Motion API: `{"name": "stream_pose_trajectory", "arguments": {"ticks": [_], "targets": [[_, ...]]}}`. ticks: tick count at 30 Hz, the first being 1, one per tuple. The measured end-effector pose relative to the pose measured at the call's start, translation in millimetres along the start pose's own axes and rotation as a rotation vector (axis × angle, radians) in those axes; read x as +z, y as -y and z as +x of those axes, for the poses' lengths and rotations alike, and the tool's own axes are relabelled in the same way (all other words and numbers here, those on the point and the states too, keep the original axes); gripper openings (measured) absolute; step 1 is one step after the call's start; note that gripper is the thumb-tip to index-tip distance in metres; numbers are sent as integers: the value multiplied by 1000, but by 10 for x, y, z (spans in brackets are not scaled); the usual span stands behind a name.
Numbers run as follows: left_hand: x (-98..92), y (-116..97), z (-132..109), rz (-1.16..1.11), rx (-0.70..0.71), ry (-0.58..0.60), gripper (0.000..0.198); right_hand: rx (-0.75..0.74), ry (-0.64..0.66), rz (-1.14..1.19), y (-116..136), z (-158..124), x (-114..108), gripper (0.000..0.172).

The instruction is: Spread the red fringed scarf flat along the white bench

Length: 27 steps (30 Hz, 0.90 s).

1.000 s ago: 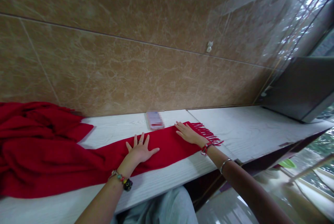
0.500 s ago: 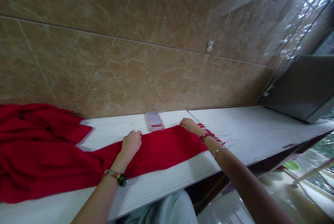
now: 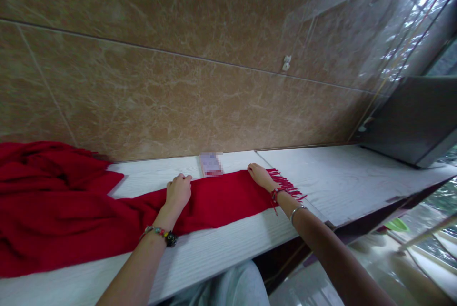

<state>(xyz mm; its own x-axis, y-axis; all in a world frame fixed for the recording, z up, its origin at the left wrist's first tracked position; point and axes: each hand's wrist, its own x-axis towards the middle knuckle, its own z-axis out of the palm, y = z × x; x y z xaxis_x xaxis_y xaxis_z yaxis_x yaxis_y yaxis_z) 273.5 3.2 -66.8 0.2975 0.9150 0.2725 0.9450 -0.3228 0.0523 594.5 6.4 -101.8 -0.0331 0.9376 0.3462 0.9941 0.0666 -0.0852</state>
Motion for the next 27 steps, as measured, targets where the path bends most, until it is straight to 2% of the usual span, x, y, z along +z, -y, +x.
{"name": "stream_pose_trajectory", "arguments": {"ticks": [4,7,11,15,18,22,27], "targets": [[-30,-60,-84,52,17,-50,31,14,-36,17,16,-32,28,21],[-95,-174,-159,9,132,-59,32,-10,-78,32,56,-52,-17,28],[-46,-300,-267,-89,289,146,35,-103,-59,56,155,-110,-7,33],[17,-309,-355,-91,180,393,54,-174,39,60,199,-201,80,41],[-10,-279,-379,-87,142,510,65,-174,80,52,174,-233,101,45],[-62,-256,-392,-87,171,537,69,-109,75,11,110,-252,62,47],[-90,-163,-476,-102,255,467,65,-114,134,-30,37,-315,49,44]]}}
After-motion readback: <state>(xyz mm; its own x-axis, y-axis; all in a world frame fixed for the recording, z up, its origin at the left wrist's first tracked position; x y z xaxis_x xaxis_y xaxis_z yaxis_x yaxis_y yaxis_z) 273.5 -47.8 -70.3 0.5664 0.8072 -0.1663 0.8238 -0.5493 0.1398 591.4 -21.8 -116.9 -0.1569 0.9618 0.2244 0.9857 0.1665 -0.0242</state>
